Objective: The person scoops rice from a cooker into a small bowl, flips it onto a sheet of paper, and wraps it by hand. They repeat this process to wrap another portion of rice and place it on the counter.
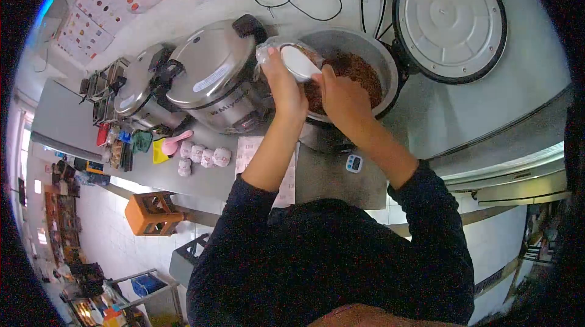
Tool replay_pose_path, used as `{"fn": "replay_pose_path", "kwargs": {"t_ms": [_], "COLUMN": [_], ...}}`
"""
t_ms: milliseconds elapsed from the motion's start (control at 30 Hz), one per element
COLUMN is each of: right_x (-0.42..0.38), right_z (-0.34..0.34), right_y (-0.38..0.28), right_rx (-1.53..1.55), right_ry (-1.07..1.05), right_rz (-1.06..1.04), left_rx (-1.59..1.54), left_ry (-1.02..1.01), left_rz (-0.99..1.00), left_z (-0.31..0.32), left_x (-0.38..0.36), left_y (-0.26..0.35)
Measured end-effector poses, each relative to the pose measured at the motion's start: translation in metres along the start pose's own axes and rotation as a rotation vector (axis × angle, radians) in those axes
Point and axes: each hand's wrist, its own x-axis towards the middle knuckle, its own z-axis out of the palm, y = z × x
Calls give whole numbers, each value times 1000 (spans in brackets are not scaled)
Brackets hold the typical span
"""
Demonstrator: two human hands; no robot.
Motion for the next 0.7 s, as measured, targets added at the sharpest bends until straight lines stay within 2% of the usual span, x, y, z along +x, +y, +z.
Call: {"fn": "replay_pose_path", "kwargs": {"t_ms": [100, 133, 167, 233, 267, 300, 333, 367, 400, 433, 467, 500, 533, 600, 633, 667, 700], "right_x": [7, 17, 26, 36, 35, 40, 37, 28, 21, 12, 5, 14, 0, -15, -35, -37, -39], "right_z": [0, 0, 3, -5, 3, -1, -14, -35, -53, -53, -66, -61, -69, -42, -22, 29, 81], "right_y": [6, 15, 30, 63, 95, 117, 117, 106, 93, 113, 114, 150, 142, 170, 175, 235, 296], "right_rx": [-129, -158, -176, -299, -317, -276, -334, -170, -84, -36, -195, -277, -10, 190, 222, 852, 1375], "right_ry": [95, 130, 116, 28, 162, 89, -28, -66, -216, -177, -246, -263, -143, 172, 50, -353, -714], "right_rz": [-25, -55, 27, 14, -112, -211, -47, 19, 71, 12, -6, 114, 64, -155, -131, -71, 226], "left_rx": [-65, -92, -93, -109, -123, 3, -46, -38, -146, -262, -379, -438, -501, -540, -565, -589, -616], "left_ry": [25, 85, 19, -97, -138, -143, -147, -178, -134, -76, -7, -96, -192, -264, -257, -251, -208], "left_rz": [-142, -135, -126, -115, -88, -109, 8, 46, -60, -163, -257, -254, -277, -220, -234, -247, -284], "left_z": [2, 3, -3, -20, -23, -15, -28, -31, -25, -18, -10, -23, -32, -63, -81, -99, -125], "left_x": [-8, -7, 0, 8, 13, 6, 18, 15, 3, -8, -19, -26, -26, -40, -55, -69, -74], "left_y": [6, 4, -2, -14, -13, 2, -26, -35, -18, -3, 14, 18, 21, 42, 48, 54, 59]}}
